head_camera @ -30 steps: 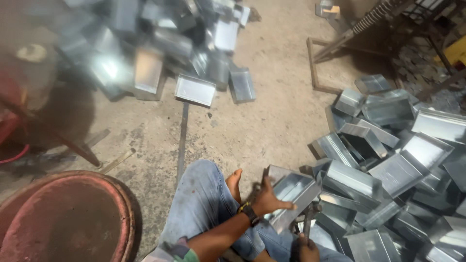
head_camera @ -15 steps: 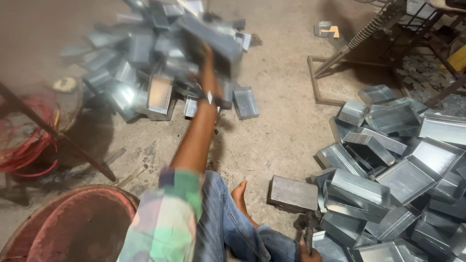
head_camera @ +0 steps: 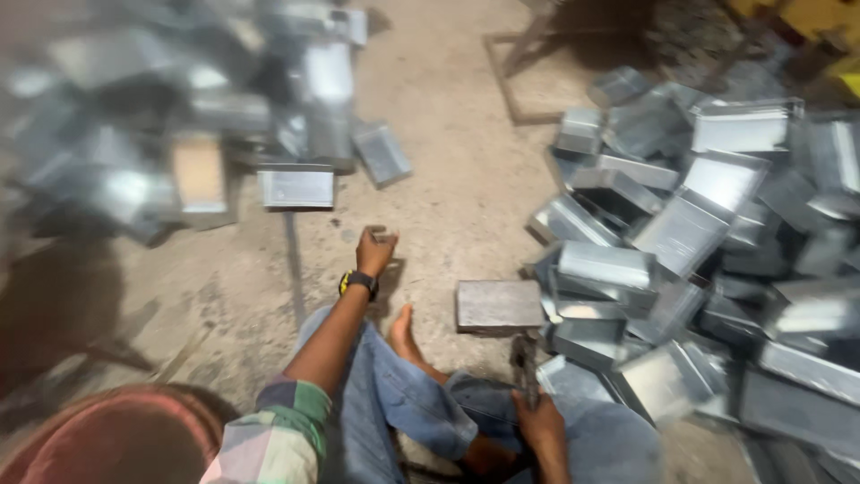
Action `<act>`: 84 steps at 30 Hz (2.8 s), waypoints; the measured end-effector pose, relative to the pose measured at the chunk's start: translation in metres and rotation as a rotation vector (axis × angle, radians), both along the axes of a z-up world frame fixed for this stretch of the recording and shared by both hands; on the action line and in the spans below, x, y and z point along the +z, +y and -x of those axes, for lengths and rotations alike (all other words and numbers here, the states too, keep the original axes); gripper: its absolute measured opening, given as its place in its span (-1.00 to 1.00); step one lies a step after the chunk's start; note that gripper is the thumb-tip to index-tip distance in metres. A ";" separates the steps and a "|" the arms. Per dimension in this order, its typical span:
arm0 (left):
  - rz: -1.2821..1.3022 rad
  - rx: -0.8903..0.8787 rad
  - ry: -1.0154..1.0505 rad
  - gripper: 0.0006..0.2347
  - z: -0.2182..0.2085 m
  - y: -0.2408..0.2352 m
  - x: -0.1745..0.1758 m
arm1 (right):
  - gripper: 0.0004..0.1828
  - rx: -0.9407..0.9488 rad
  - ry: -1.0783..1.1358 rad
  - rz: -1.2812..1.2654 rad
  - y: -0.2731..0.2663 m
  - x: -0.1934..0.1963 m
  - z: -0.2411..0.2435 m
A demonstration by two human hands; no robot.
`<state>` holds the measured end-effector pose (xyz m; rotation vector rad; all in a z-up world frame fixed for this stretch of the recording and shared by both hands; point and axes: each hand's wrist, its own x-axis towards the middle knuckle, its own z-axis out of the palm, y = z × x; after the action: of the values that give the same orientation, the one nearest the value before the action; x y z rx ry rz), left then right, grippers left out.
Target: The person hammers the seams and edges of galvanized metal boxes while sitting on the floor, surrounded by a large quantity of similar boxes. They pick up each box by hand and strike the metal joints with a hammer, occasionally receiving help from another person who moves the boxes.
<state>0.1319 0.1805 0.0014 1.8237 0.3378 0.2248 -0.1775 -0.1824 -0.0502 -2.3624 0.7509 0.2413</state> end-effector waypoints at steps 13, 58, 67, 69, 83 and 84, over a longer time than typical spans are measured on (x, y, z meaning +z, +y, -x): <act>-0.440 -0.903 -0.301 -0.68 0.066 -0.220 0.047 | -0.14 -0.111 0.076 -0.210 0.033 0.045 0.004; -0.984 -0.565 -0.163 -0.27 0.086 -0.201 0.020 | -0.66 -0.077 -1.133 -0.524 0.036 0.204 0.004; -0.998 -0.591 -0.124 -0.24 0.083 -0.202 0.025 | -0.63 -0.255 -0.392 0.057 0.011 0.129 -0.030; -0.991 -0.611 -0.083 -0.23 0.081 -0.202 0.024 | -0.63 -0.323 -0.422 0.024 0.005 0.135 -0.018; -0.990 -0.653 -0.033 -0.15 0.104 -0.198 0.031 | -0.59 -0.123 -0.551 0.212 -0.003 0.113 -0.037; -0.990 -0.666 -0.024 -0.13 0.103 -0.195 0.035 | -0.59 -0.210 -0.558 0.041 -0.002 0.119 -0.038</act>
<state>0.0286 -0.0149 0.0363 2.7770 -0.5077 -0.0854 -0.1393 -0.1844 0.0684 -2.2037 0.7166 -0.5073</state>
